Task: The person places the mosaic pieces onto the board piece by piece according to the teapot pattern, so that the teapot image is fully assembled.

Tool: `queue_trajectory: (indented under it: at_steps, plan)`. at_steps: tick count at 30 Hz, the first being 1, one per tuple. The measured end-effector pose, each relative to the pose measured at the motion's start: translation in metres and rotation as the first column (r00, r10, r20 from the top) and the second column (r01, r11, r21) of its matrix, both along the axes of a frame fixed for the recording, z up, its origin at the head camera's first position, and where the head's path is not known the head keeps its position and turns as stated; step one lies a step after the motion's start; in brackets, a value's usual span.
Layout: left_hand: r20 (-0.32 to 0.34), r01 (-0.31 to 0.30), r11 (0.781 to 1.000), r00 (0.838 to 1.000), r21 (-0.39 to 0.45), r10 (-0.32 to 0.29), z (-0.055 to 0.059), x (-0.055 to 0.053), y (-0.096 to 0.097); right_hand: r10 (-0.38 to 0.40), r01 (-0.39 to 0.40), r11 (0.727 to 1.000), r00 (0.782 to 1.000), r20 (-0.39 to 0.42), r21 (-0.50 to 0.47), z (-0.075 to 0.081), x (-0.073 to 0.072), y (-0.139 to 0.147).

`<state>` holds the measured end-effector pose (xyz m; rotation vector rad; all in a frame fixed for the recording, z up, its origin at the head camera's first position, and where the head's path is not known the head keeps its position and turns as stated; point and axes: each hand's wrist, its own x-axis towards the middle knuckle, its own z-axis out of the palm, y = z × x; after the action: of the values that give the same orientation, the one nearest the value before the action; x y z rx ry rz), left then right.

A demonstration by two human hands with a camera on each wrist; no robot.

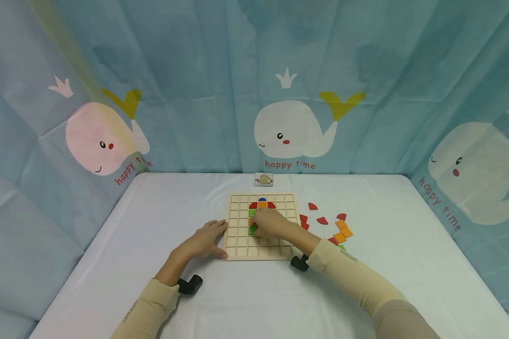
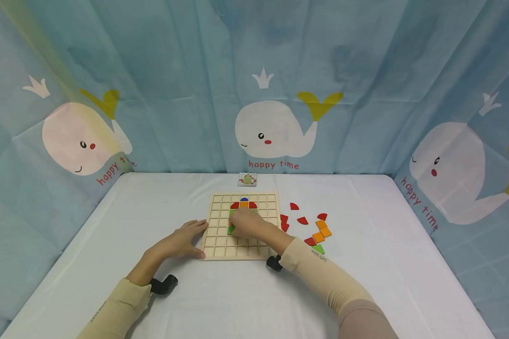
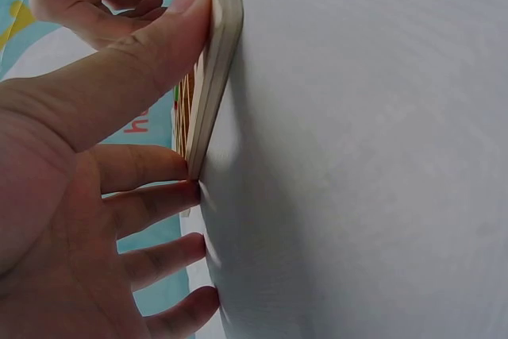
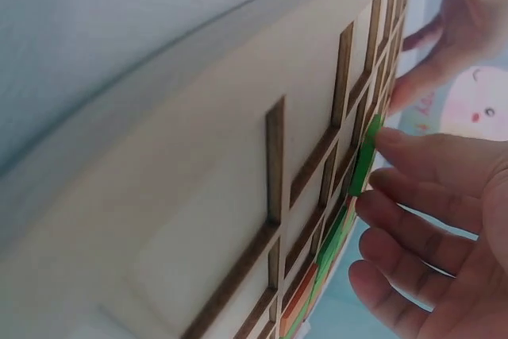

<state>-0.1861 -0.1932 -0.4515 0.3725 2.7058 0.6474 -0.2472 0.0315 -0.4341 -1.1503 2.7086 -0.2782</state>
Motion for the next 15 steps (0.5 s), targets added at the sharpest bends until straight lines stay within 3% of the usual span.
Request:
queue_trajectory:
  at_steps: [15]
  plan:
    - [0.01,-0.017,1.0,1.0,0.002,0.017,0.0006,0.0007,0.0003,0.022,-0.021,0.999,0.999,0.028,-0.025,0.001,0.0015,-0.0023]
